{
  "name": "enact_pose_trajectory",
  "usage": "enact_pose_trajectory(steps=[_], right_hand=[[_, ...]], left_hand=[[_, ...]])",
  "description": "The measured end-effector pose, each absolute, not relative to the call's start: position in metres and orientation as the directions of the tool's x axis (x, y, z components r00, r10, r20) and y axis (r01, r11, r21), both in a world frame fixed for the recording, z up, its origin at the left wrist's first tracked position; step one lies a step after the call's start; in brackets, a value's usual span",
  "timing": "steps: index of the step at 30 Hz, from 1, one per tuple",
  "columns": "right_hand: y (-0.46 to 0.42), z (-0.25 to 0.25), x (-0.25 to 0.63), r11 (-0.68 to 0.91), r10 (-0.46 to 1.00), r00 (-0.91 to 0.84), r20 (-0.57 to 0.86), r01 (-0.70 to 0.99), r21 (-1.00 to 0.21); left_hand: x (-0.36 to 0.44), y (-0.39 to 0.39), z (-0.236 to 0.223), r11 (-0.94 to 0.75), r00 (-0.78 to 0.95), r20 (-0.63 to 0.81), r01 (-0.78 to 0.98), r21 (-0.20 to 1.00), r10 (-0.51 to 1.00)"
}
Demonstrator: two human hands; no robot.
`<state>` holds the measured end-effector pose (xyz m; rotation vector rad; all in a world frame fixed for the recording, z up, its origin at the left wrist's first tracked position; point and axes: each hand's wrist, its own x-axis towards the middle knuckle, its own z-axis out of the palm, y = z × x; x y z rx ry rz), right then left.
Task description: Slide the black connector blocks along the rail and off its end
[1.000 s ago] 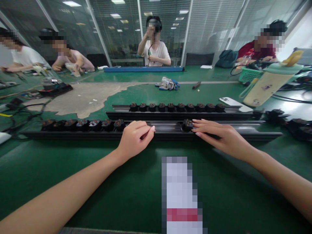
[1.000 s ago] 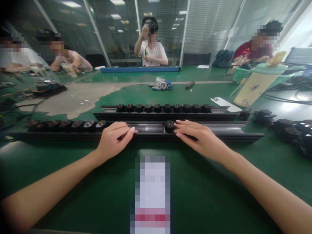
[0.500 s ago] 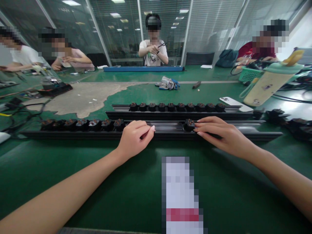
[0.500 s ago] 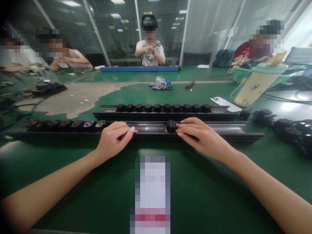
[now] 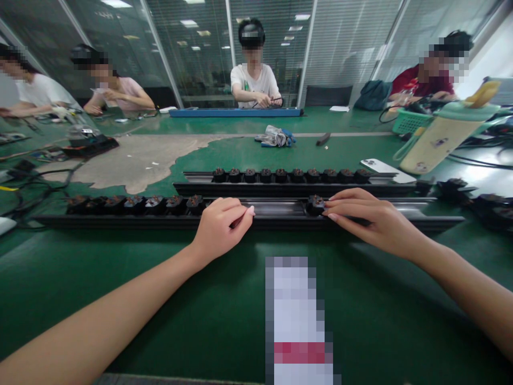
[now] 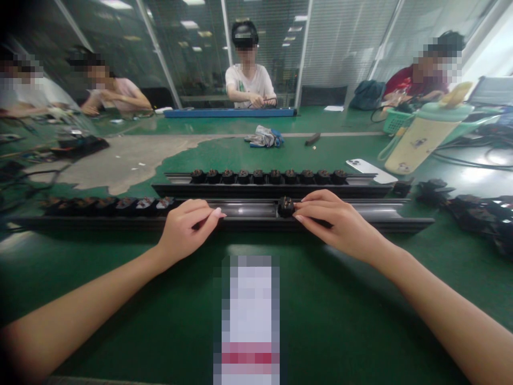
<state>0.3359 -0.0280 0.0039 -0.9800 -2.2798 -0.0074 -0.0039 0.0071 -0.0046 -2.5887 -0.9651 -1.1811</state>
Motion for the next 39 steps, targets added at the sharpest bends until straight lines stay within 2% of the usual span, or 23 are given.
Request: enact_pose_trajectory(steps=[18, 24, 30, 35, 39], right_hand=[[-0.028, 0.004, 0.348, 0.713, 0.630, -0.509, 0.586, 0.677, -0.179], [-0.031, -0.006, 0.342, 0.601, 0.686, -0.372, 0.625, 0.774, -0.198], [-0.035, -0.010, 0.323, 0.673, 0.643, -0.496, 0.584, 0.729, -0.122], [-0.034, -0.014, 0.319, 0.662, 0.644, -0.514, 0.567, 0.745, -0.077], [-0.033, -0.015, 0.323, 0.663, 0.644, -0.509, 0.570, 0.744, -0.085]], left_hand=[[-0.004, 0.007, -0.003, -0.782, 0.494, 0.713, 0.611, 0.121, 0.497], [-0.005, 0.008, -0.005, -0.779, 0.502, 0.713, 0.619, 0.099, 0.489], [-0.004, 0.008, -0.005, -0.780, 0.504, 0.715, 0.620, 0.090, 0.484], [-0.004, 0.007, -0.004, -0.782, 0.505, 0.719, 0.617, 0.087, 0.478], [-0.004, 0.008, -0.004, -0.788, 0.507, 0.722, 0.610, 0.086, 0.471]])
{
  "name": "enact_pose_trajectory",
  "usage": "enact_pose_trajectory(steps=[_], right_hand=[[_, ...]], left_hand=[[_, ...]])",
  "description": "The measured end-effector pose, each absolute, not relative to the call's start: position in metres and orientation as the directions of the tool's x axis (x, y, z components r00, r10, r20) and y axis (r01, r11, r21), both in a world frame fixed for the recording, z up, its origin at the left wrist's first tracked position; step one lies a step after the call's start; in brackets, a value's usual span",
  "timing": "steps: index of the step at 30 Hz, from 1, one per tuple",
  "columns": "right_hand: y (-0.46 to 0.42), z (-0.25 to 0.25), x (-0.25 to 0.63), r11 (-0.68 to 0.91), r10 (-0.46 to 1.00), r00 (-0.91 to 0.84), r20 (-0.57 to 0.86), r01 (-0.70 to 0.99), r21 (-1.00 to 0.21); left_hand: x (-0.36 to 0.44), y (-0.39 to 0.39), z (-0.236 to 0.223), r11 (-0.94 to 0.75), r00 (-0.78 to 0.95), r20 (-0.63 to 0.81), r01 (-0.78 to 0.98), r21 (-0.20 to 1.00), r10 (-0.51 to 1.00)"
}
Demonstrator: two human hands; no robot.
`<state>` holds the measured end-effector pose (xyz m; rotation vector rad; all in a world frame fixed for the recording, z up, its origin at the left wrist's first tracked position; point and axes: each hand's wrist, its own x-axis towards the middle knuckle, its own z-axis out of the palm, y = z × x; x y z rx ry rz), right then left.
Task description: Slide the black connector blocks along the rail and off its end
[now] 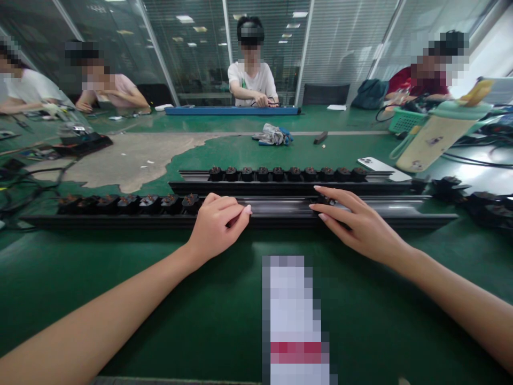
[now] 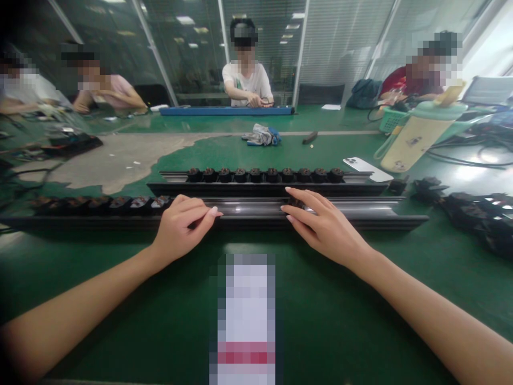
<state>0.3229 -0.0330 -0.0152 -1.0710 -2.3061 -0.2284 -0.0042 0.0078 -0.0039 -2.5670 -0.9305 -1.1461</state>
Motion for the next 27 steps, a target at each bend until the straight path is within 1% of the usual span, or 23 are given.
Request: enact_pose_trajectory(steps=[6, 12, 16, 21, 27], right_hand=[[-0.032, -0.015, 0.326, 0.658, 0.645, -0.487, 0.589, 0.746, -0.104], [-0.031, -0.010, 0.340, 0.642, 0.650, -0.454, 0.609, 0.757, -0.121], [-0.032, -0.007, 0.341, 0.645, 0.659, -0.446, 0.605, 0.749, -0.151], [-0.032, -0.009, 0.337, 0.599, 0.695, -0.385, 0.607, 0.777, -0.194], [-0.030, -0.008, 0.339, 0.593, 0.711, -0.386, 0.587, 0.779, -0.206]], left_hand=[[-0.004, 0.008, -0.003, -0.783, 0.506, 0.715, 0.615, 0.093, 0.482], [-0.004, 0.008, -0.004, -0.796, 0.513, 0.724, 0.600, 0.081, 0.461], [-0.005, 0.009, -0.004, -0.800, 0.518, 0.725, 0.596, 0.077, 0.455], [-0.005, 0.010, -0.004, -0.799, 0.520, 0.722, 0.597, 0.074, 0.456], [-0.005, 0.009, -0.003, -0.806, 0.530, 0.723, 0.589, 0.063, 0.444]])
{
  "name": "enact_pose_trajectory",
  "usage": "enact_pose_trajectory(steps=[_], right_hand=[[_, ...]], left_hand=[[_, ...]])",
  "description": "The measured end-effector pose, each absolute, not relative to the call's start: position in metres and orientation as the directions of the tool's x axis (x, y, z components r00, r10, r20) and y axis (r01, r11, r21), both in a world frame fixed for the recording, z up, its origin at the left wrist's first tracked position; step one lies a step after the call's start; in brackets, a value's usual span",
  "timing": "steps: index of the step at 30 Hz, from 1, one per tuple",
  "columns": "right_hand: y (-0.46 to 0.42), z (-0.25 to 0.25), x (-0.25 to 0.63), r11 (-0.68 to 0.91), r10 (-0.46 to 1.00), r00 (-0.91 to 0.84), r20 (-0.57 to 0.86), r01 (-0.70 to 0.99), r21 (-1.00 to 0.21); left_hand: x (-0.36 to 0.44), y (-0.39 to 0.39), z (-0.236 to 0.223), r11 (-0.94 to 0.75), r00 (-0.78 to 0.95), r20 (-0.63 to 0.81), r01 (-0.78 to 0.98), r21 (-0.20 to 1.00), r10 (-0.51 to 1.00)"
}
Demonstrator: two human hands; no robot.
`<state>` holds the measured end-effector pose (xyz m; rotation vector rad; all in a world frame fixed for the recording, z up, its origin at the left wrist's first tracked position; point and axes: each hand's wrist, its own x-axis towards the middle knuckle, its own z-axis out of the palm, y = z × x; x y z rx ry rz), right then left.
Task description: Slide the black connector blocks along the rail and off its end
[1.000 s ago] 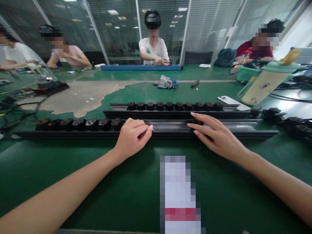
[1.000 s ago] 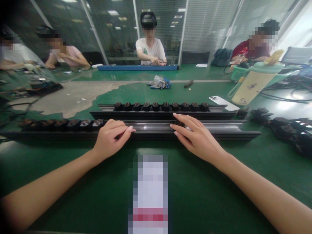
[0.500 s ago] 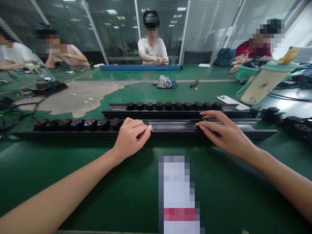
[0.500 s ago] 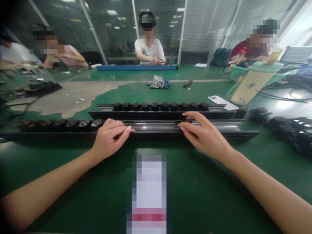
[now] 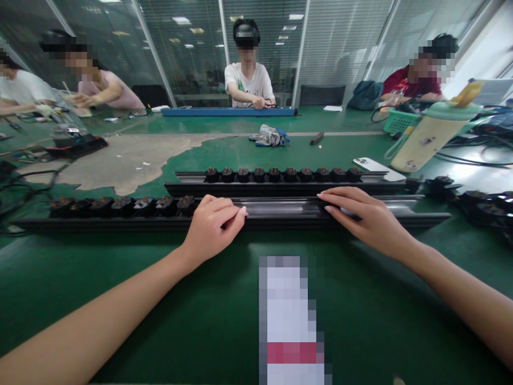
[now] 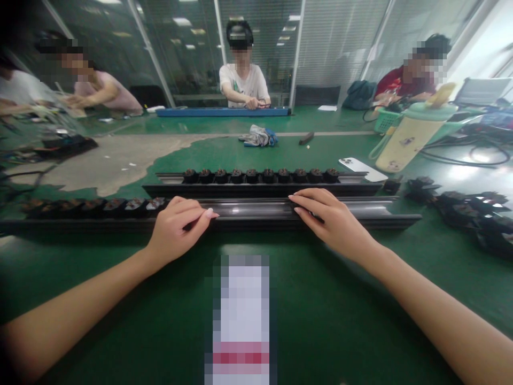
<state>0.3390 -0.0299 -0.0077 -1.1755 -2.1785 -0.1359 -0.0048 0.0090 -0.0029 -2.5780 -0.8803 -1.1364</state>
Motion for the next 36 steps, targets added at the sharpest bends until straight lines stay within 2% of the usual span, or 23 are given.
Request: enact_pose_trajectory(steps=[24, 36], right_hand=[[-0.029, -0.004, 0.343, 0.601, 0.672, -0.377, 0.637, 0.780, -0.173], [-0.029, 0.000, 0.347, 0.543, 0.727, -0.327, 0.603, 0.812, -0.214]], left_hand=[[-0.005, 0.009, 0.000, -0.802, 0.541, 0.711, 0.596, 0.052, 0.448], [-0.005, 0.008, 0.001, -0.796, 0.536, 0.699, 0.601, 0.079, 0.474]])
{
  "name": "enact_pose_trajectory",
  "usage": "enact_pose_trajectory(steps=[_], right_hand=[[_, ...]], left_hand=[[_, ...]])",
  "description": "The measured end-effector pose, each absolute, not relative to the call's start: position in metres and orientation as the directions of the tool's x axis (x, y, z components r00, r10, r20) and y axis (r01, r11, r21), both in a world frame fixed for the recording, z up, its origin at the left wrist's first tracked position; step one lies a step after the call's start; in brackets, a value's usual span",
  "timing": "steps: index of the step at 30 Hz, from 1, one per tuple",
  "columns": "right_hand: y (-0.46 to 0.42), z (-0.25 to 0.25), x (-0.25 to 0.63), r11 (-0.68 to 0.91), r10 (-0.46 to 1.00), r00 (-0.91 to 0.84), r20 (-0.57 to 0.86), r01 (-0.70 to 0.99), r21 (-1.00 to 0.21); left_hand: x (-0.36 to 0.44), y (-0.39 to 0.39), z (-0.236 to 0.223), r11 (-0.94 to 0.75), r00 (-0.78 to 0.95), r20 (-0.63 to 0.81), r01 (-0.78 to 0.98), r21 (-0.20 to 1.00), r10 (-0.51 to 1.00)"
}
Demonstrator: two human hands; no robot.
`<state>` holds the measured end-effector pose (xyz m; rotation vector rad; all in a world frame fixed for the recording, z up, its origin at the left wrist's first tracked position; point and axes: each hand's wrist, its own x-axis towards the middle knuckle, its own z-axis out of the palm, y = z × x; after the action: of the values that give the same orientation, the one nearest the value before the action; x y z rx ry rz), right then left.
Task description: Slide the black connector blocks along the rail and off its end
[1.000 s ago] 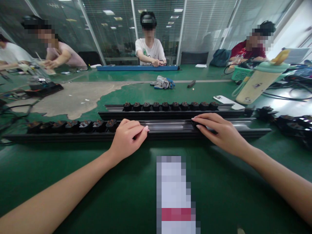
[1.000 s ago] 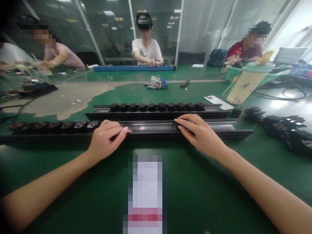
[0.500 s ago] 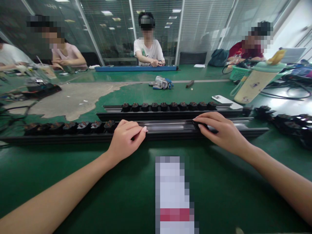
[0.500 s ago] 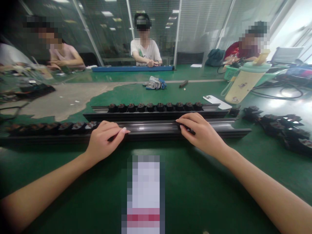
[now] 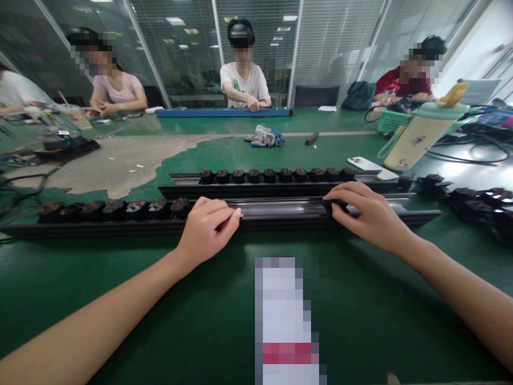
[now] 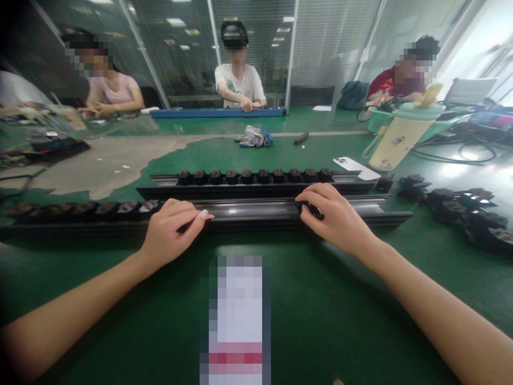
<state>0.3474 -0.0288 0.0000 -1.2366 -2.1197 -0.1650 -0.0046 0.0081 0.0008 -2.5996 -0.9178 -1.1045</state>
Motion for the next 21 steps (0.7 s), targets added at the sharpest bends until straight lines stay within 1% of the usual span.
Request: enact_pose_trajectory(steps=[5, 10, 15, 21], right_hand=[[-0.0291, 0.0022, 0.3492, 0.499, 0.763, -0.294, 0.576, 0.834, -0.235], [-0.0283, 0.0010, 0.3512, 0.491, 0.765, -0.301, 0.569, 0.845, -0.212], [-0.0268, 0.0005, 0.3517, 0.462, 0.781, -0.268, 0.565, 0.856, -0.231], [-0.0263, 0.0002, 0.3535, 0.448, 0.770, -0.238, 0.592, 0.863, -0.235]], left_hand=[[-0.0046, 0.0082, -0.0002, -0.785, 0.528, 0.693, 0.613, 0.089, 0.491], [-0.0045, 0.0083, -0.0006, -0.785, 0.529, 0.691, 0.613, 0.089, 0.492], [-0.0047, 0.0088, -0.0001, -0.790, 0.534, 0.692, 0.608, 0.085, 0.485], [-0.0050, 0.0086, 0.0002, -0.784, 0.531, 0.687, 0.615, 0.091, 0.496]])
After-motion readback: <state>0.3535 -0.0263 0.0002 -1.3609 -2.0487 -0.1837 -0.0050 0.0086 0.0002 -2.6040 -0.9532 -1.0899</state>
